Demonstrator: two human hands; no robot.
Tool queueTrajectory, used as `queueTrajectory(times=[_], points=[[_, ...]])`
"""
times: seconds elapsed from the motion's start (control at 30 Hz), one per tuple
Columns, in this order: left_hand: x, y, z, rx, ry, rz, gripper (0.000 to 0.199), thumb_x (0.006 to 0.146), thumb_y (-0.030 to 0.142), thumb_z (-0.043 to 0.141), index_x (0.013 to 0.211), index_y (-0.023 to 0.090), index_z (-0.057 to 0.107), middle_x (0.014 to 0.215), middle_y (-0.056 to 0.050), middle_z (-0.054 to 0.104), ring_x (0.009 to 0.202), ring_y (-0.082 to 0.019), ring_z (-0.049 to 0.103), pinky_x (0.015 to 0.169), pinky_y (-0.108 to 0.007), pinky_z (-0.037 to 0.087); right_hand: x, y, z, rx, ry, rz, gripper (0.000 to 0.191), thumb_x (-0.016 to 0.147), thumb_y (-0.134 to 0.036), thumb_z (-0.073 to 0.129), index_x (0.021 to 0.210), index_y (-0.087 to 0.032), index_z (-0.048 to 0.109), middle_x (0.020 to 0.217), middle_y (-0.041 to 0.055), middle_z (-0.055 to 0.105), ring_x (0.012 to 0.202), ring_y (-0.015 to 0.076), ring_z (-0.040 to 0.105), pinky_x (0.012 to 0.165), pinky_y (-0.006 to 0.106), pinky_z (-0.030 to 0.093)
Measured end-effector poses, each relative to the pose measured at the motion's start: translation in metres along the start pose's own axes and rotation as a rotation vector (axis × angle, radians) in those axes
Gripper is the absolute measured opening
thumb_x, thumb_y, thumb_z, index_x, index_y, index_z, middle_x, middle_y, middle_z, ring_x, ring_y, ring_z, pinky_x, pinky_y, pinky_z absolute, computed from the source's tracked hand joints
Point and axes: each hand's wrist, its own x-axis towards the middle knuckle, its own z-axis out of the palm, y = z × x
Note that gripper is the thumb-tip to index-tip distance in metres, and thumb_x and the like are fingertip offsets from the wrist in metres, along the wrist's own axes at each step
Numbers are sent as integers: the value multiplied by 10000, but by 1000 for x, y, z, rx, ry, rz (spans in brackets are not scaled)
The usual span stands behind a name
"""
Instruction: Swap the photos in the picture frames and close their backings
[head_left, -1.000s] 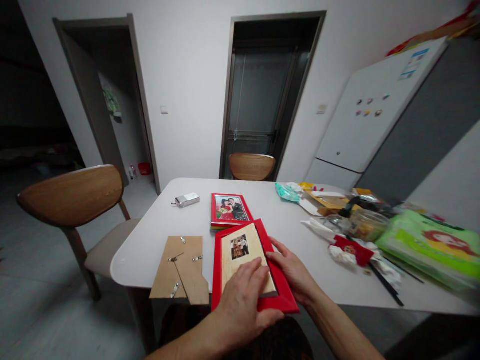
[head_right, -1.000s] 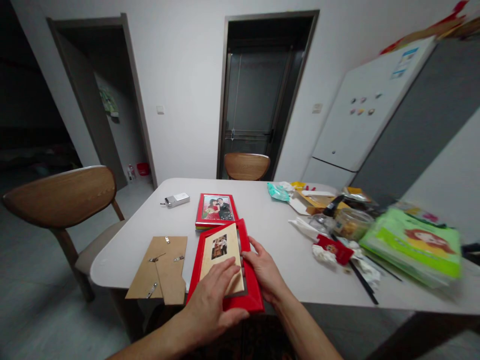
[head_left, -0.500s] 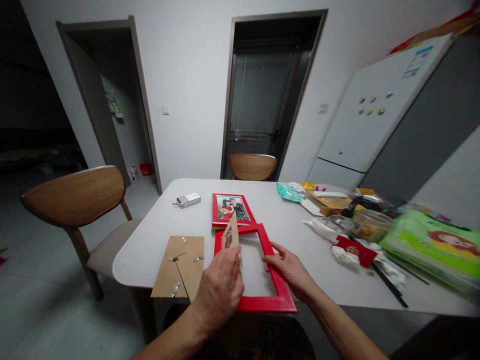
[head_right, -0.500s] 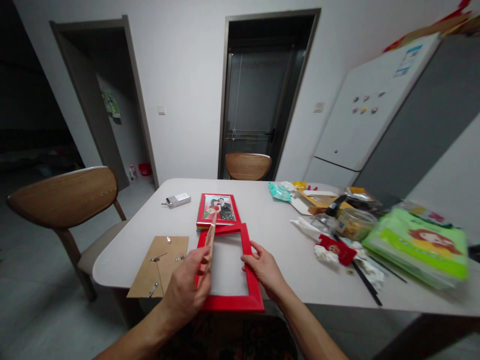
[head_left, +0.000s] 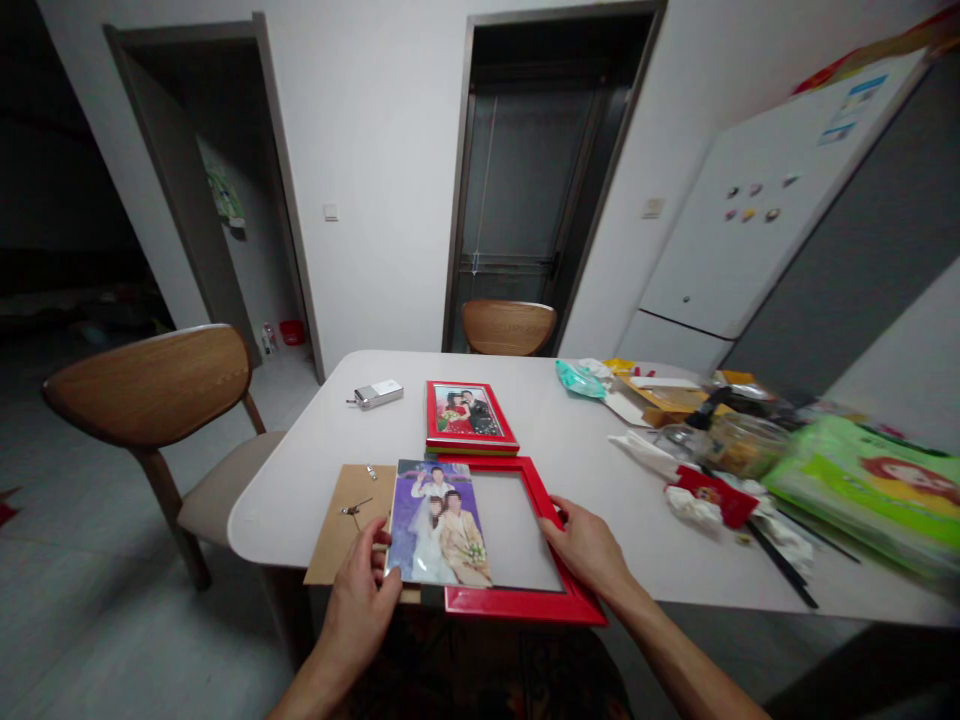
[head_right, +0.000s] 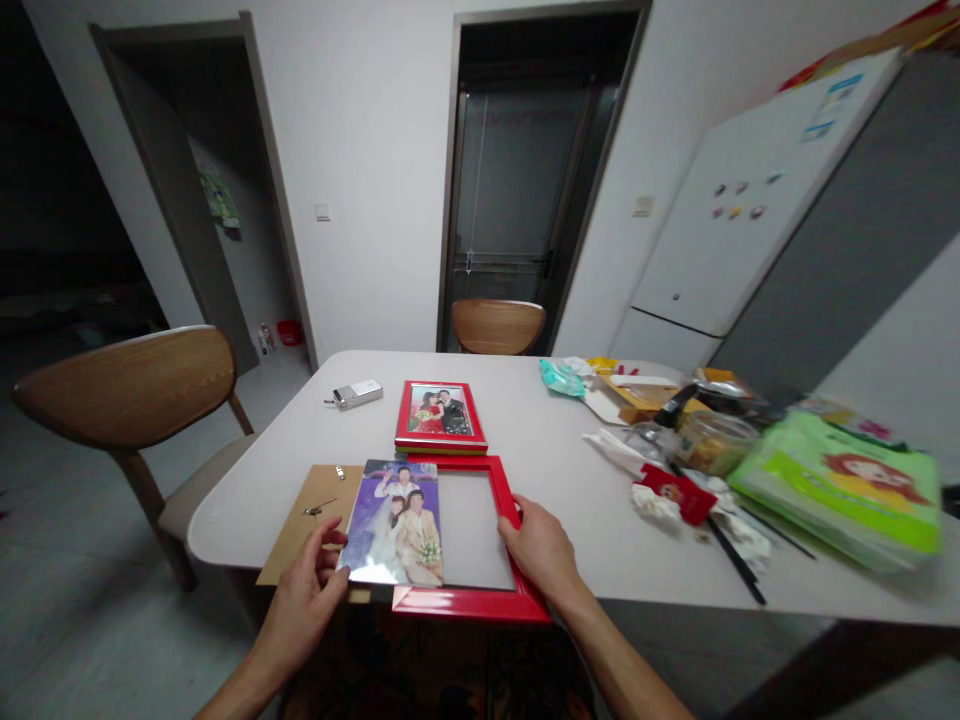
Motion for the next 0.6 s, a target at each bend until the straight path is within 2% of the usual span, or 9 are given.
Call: queueTrajectory(times=[0.2,0.33,0.43,0.5,0.6], points=[[3,7,-6,379,-30,113,401,706,208,436,1107,196,422,1006,-70,552,864,-207,549,749,-347,445,-2,0,0,-101,-17,-9,397,735,-311,395,1053,-127,545,904,115,613,807,207,567,709,280,389],[4,6,-5,441,-43,189,392,705,190,444,1096,172,436,1034,-89,544,927,-216,529,805,-366,432,-3,-4,-4,-77,55,-64,375,724,-285,408,1034,-126,550,912,110,591,837,201,544,750,291,384],[4,8,1,439,-63,294,400,697,174,456,1097,173,443,1070,-95,532,1016,-224,481,881,-392,389,-3,-19,-3,87,127,-168,380,714,-262,418,1033,-96,539,952,113,572,851,185,533,794,296,378],[4,12,7,438,-106,352,435,684,156,462,1117,173,434,1125,-100,508,1073,-227,440,929,-411,346,-4,-33,4,290,40,-154,407,712,-275,423,1059,-86,518,897,93,588,743,157,556,724,284,414],[4,19,15,440,-209,396,513,663,134,464,1170,171,399,1218,-111,446,1136,-229,383,969,-423,301,-3,-57,20,636,-219,33,526,695,-292,436,1172,-72,411,696,31,599,538,126,542,511,244,420]])
